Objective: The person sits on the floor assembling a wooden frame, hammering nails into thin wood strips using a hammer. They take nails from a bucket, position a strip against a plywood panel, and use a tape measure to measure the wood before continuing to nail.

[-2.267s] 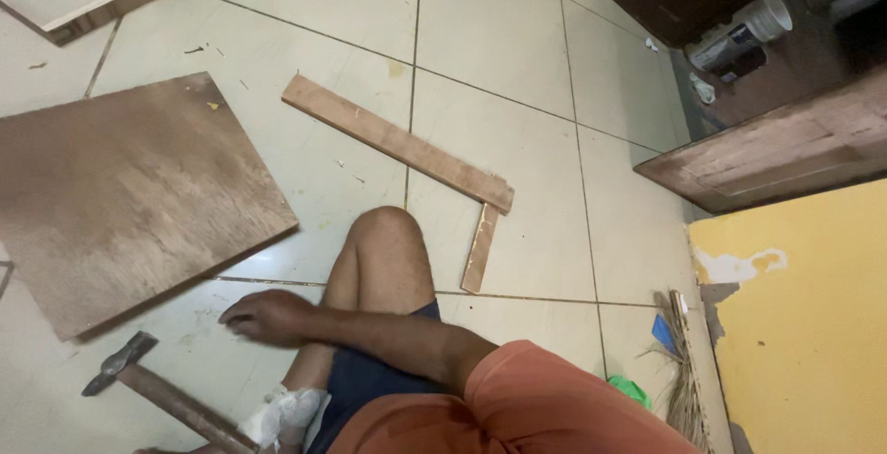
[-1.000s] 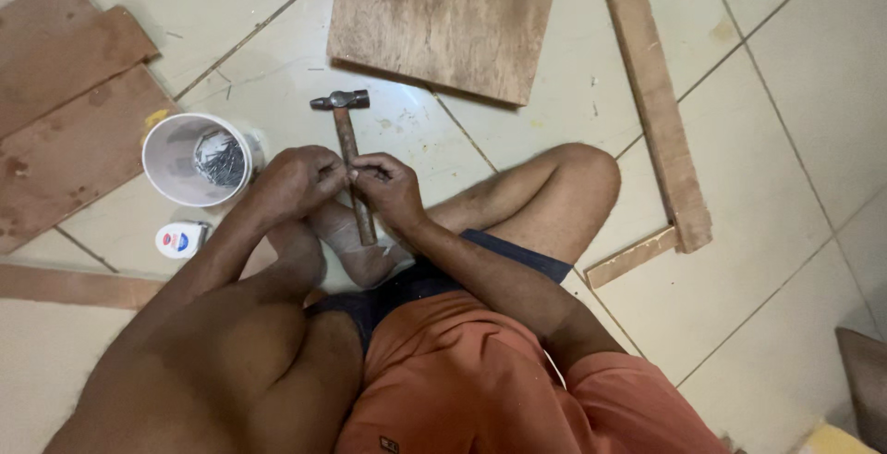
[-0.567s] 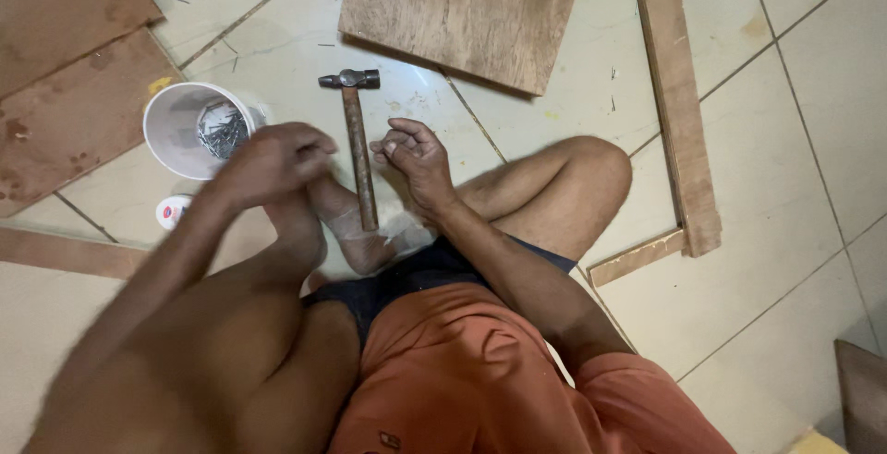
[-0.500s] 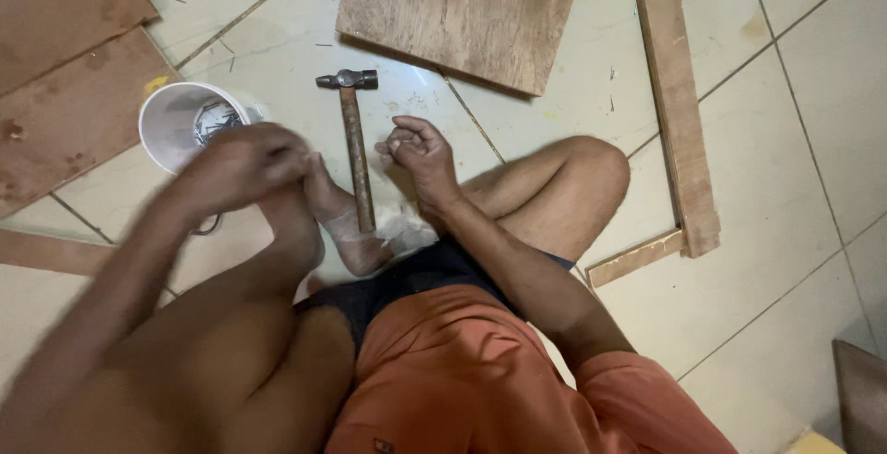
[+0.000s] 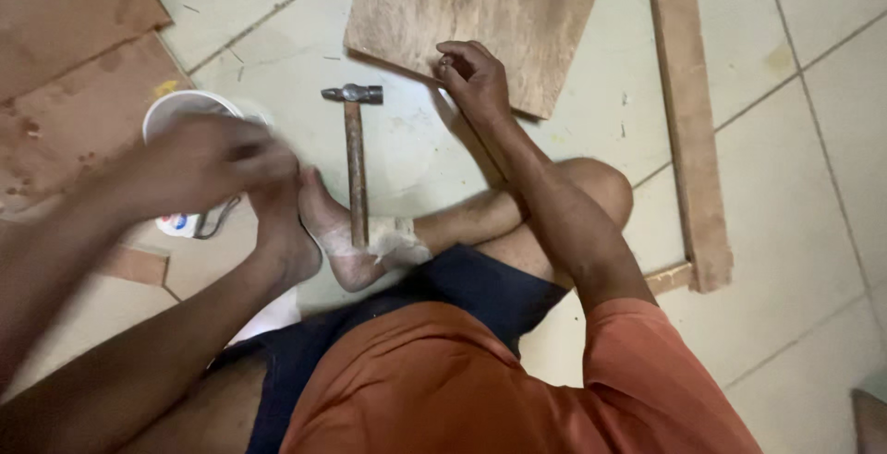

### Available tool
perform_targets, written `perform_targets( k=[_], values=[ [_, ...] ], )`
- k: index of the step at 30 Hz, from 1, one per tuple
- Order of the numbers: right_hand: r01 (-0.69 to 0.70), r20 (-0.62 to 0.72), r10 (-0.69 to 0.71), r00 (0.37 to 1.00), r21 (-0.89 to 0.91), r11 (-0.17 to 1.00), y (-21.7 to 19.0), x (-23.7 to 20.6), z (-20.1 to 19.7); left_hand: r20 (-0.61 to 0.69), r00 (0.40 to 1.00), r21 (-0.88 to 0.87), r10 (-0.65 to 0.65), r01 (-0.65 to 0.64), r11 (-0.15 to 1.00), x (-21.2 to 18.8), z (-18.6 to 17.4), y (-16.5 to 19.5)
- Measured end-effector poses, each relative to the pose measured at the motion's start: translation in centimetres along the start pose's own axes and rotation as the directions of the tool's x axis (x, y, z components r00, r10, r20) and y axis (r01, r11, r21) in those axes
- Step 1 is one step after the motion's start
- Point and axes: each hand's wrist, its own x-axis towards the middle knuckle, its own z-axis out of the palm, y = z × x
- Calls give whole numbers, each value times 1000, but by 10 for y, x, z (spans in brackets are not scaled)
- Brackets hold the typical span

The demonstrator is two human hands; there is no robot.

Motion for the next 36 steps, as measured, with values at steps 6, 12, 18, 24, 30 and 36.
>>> perform_targets(
  k=[6,12,18,24,30,36],
  values=[
    [121,149,-80,986,-285,951,19,39,0,122,988,-207,95,-68,976,128,85,-26],
    [367,196,-325,925,-246,897,57,66,8,72,997,-674,-13,58,736,196,155,-53],
    [310,192,-263,945,-278,909,74,79,14,66,997,-821,34,35,570,199,147,-36],
    [447,213,-393,894,-367,816,81,78,20,-51,998,-677,33,-59,734,203,153,-55],
    [479,249,-412,876,-364,799,84,76,19,-276,953,-91,123,-153,984,151,124,-80],
    [426,172,-390,905,-340,838,77,71,30,-512,742,471,432,-177,864,114,105,-117]
  ],
)
